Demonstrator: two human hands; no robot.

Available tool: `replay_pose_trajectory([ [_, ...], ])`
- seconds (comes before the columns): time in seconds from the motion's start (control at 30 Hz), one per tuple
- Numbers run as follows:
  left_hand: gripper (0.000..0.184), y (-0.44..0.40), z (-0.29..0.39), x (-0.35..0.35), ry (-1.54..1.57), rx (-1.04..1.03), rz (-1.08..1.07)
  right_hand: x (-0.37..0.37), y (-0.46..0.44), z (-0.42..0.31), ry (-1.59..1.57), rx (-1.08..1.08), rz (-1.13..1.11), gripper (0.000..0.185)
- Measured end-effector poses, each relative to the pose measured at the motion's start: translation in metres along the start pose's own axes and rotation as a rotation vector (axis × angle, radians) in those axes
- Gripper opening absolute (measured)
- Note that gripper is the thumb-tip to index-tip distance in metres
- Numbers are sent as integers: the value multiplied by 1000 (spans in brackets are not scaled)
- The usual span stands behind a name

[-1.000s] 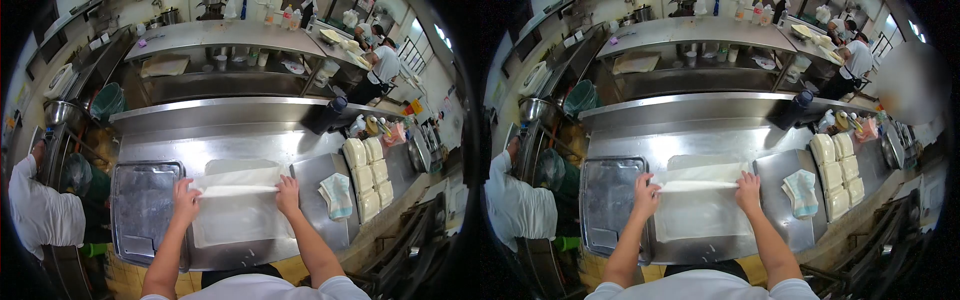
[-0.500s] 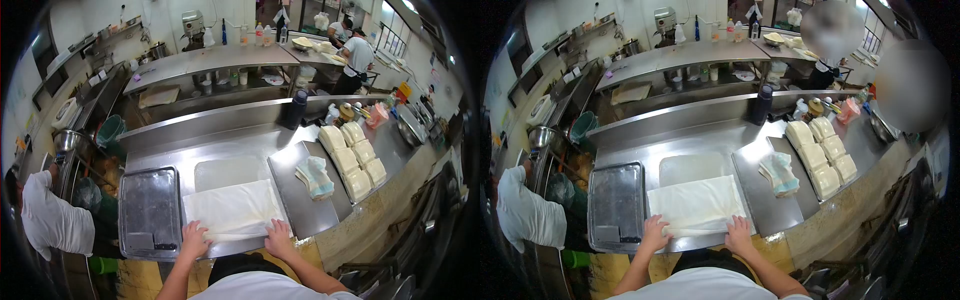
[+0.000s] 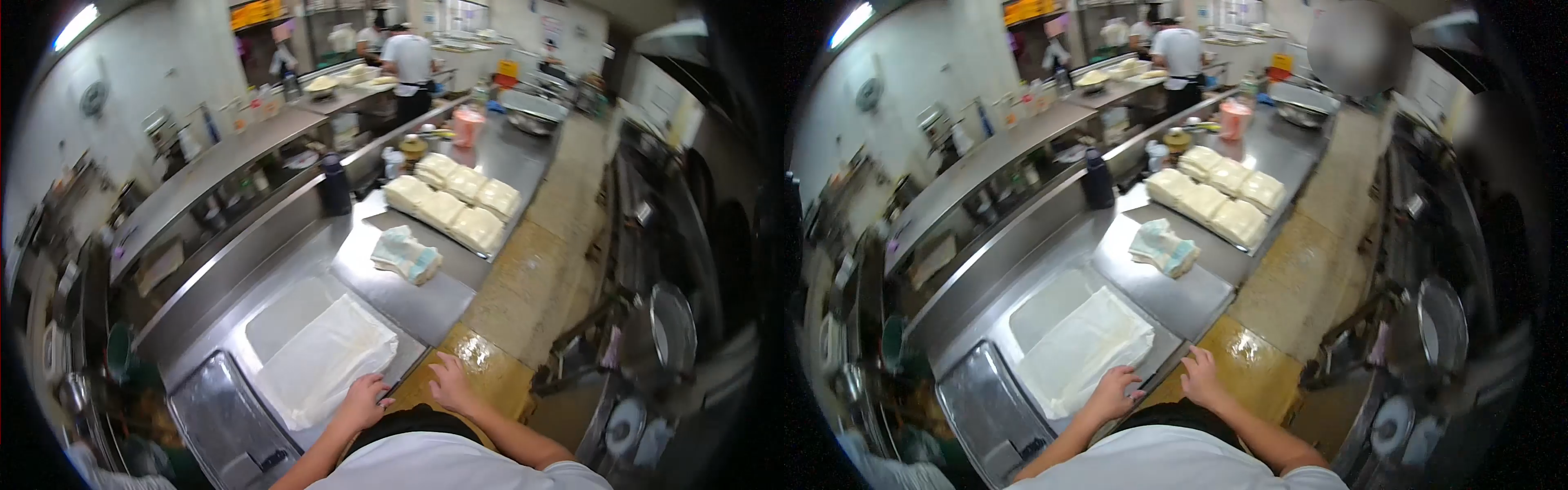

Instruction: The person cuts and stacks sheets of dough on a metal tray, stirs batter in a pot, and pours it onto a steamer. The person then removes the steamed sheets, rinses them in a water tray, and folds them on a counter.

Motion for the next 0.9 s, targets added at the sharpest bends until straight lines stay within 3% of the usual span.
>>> replay_pose_trajectory([
  [0.2, 33, 12, 31, -14, 65, -342, -215, 19, 101, -17, 124, -364, 151, 39],
  [0.57, 33, 104, 125, -88, 311, -646, -609, 49, 294, -93, 228, -855, 230, 41],
  [0.9, 32, 219, 247, -151, 255, -972, -860, 111, 517, -153, 308, -1191, 625, 40],
])
Point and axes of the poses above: each hand's wrist, its own y-axis away from the middle knuckle, its own x-axis out of the back of the hand, z = x × y, the point moved 6 cm from there along -y, towards the middle knuckle, and after that the axes turned 8 degrees about z, right-handed, at the moved point
